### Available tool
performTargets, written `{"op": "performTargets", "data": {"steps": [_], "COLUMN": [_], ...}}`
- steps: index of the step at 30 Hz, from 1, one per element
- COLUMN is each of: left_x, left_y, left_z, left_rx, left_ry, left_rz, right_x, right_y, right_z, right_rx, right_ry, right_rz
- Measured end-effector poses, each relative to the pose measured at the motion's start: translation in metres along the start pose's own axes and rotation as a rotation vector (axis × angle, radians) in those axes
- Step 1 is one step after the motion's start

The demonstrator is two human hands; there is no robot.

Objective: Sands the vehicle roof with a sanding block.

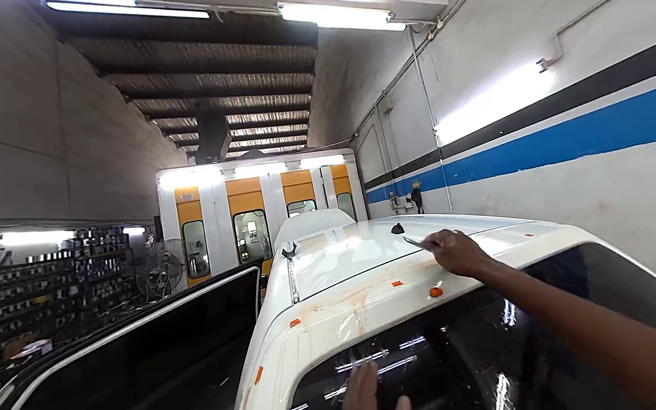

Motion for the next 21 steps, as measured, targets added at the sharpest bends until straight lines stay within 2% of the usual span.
{"op": "performTargets", "data": {"steps": [2,3,5,7,9,11,13,16,17,18,21], "left_x": [-0.017,-0.02,-0.009,0.016,0.042,0.054,0.047,0.052,0.067,0.087,0.147], "left_y": [0.032,0.052,0.087,0.105,0.106,0.111,0.142,0.209,0.223,0.231,0.22], "left_z": [0.005,0.007,0.017,0.039,0.065,0.068,0.051,0.043,0.04,0.036,0.02], "left_rx": [-0.119,-0.162,-0.149,-0.063,-0.061,-0.165,-0.165,0.251,0.367,0.41,0.237], "left_ry": [-0.323,-0.498,-0.858,-1.213,-1.337,-1.188,-0.744,0.19,0.357,0.417,0.313], "left_rz": [0.13,0.139,0.016,-0.219,-0.383,-0.306,-0.12,-0.155,-0.238,-0.35,-0.859], "right_x": [-0.019,-0.018,0.001,0.026,0.046,0.046,0.031,0.0,-0.009,-0.016,-0.021], "right_y": [-0.056,-0.085,-0.135,-0.158,-0.158,-0.142,-0.114,-0.064,-0.05,-0.038,-0.008], "right_z": [-0.019,-0.024,-0.026,-0.019,0.002,0.038,0.089,0.175,0.198,0.218,0.261], "right_rx": [-0.086,-0.096,-0.087,-0.132,-0.179,-0.177,-0.152,-0.063,-0.031,0.001,0.066], "right_ry": [0.389,0.584,0.895,1.106,1.177,1.133,0.988,0.789,0.749,0.719,0.63], "right_rz": [0.025,-0.076,-0.358,-0.556,-0.665,-0.583,-0.391,-0.074,0.018,0.09,0.237]}}
Point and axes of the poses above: each hand's wrist, its own y-axis towards the middle knuckle, its own x-axis out of the palm, z = x × y, the point moved 8 cm from there along y, towards the middle knuckle, and after that the axes turned 14 degrees about x, right-handed, at the moved point
